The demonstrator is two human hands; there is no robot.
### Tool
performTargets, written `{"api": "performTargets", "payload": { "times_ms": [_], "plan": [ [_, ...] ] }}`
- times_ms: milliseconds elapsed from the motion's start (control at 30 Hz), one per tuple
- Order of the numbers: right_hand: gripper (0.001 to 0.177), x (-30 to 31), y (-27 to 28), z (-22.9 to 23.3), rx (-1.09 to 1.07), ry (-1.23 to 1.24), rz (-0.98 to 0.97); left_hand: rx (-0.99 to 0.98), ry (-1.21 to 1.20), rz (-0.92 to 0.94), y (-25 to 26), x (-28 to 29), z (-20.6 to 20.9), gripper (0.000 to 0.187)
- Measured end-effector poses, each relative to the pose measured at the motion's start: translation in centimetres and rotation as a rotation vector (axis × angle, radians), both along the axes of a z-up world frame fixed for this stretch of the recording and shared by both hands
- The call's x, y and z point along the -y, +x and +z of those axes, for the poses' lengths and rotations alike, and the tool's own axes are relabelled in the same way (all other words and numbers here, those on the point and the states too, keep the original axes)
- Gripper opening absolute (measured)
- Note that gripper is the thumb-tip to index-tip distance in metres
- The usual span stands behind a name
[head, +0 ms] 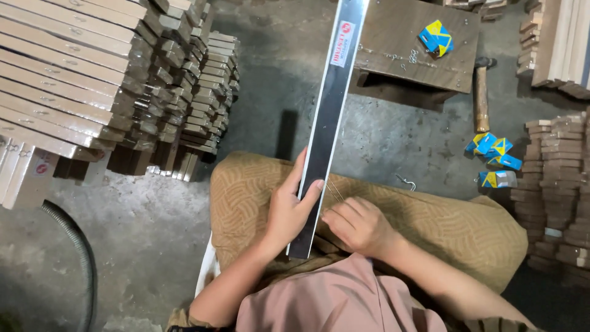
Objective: Attaching metal hooks and wires to wooden and metal components for assembly in a warehouse setting.
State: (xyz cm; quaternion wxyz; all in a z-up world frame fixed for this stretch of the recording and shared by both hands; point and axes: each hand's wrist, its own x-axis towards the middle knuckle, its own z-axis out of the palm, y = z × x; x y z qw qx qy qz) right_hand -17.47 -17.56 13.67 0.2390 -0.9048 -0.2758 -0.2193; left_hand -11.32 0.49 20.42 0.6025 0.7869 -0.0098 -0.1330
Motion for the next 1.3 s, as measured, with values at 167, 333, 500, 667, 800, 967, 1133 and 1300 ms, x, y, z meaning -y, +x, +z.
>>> {"api": "performTargets", "payload": {
  "times_ms": [167, 333, 500, 667, 800, 967, 1133, 1300],
  "plan": [
    [0.015, -0.5, -0.5, -0.8, -1.441, 1.352, -0.139, -0.034, -0.067, 0.006, 0.2, 0.8, -0.8, 0.062],
    [0.015, 0.3, 0.4, 1.8, -0.688, 0.642, -0.102, -0.019, -0.013, -0.015, 0.7, 0.9, 0.2, 0.064],
    [0.021, 0.9, 0.1, 0.6, 0.002, 0.054, 0.023, -0.027, 0.048, -0.024, 0.6, 1.6, 1.0, 0.064],
    [0.015, 0.1, 0.0, 1.9, -1.454, 1.455, -0.151, 0.029, -0.021, -0.041, 0.8, 1.7, 0.9, 0.064],
    [0.019, 1.1, 0.6, 2.1, -0.266, 0.371, -0.112, 0.040, -0.005, -0.038, 0.9, 1.4, 1.7, 0.064],
    [0.020, 0.6, 0.4, 2.7, -0.639, 0.618, -0.164, 0.090, -0.091, -0.012, 0.7, 1.9, -0.2, 0.062],
    [0.013, 0.7, 0.0, 4.6, -0.863, 0.844, -0.168, 0.139, -0.133, -0.027, 1.1, 1.6, 1.4, 0.062],
    [0.022, 1.5, 1.4, 4.0, 0.223, -0.095, 0.057, 0.129, -0.099, -0.014, 1.3, 2.0, 1.5, 0.062]
  ]
}}
